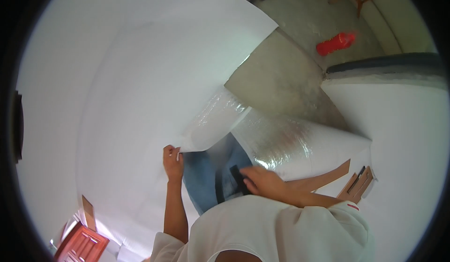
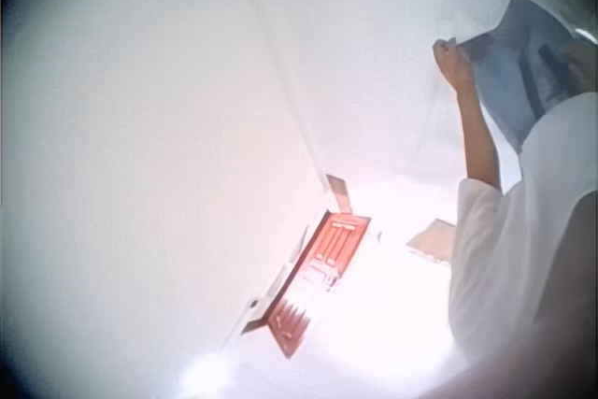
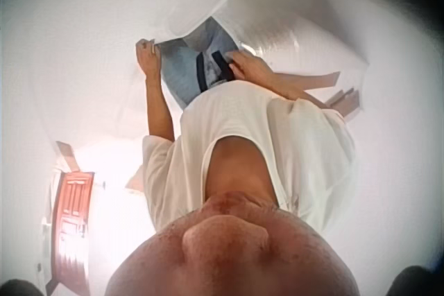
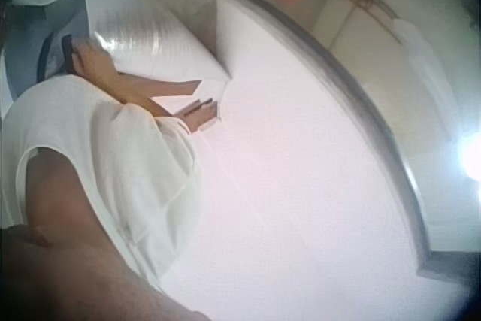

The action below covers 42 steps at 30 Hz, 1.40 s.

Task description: The person installs flooring by positioning wooden planks, laying out foam underlayment across the floor, and cutting excess foam using a utility knife.

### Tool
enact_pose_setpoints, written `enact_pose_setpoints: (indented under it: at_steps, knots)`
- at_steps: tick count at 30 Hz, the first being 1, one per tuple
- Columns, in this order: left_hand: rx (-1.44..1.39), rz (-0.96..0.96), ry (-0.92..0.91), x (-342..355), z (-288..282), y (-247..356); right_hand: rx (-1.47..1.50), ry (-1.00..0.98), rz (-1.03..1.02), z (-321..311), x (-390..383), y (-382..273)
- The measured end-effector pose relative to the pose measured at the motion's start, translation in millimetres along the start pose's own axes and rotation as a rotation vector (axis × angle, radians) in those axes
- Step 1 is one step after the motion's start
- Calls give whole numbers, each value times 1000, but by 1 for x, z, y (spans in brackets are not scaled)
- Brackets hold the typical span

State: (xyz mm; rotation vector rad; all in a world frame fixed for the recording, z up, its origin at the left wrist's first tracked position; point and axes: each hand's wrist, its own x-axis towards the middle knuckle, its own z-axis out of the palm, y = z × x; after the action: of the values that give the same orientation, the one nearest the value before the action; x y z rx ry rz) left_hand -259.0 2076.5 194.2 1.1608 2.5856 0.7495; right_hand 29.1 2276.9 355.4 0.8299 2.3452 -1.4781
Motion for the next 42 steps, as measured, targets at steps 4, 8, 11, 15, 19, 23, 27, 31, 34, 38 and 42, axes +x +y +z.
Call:
enact_pose_setpoints:
  at_steps: [4,8,11,15,19,23,27,31,34,38,42]
  knots:
    - [-16,18,58,-26,8,22,-502,308,-65,42,-14,56]
    - [-46,-18,192,-31,-3,25,-811,602,-9,27,0,71]
    - [23,-32,231,-24,-24,9,-865,666,22,-6,37,106]
    - [112,-73,317,-29,-60,-11,-872,703,145,-63,59,139]
    - [252,-152,360,-44,-110,-52,-832,755,89,-107,80,167]
    - [386,-305,373,-94,-156,-99,-753,635,76,-121,100,193]
    - [413,-469,325,-167,-175,-124,-710,482,129,-108,126,237]
    - [299,-484,187,-216,-137,-103,-621,410,246,-92,157,283]
    - [276,-570,254,-248,-111,-67,-497,253,305,-54,178,274]
    - [221,-692,286,-242,-102,-16,-430,173,183,-6,189,249]
    - [170,-794,328,-225,-82,-23,-423,177,33,8,186,232]
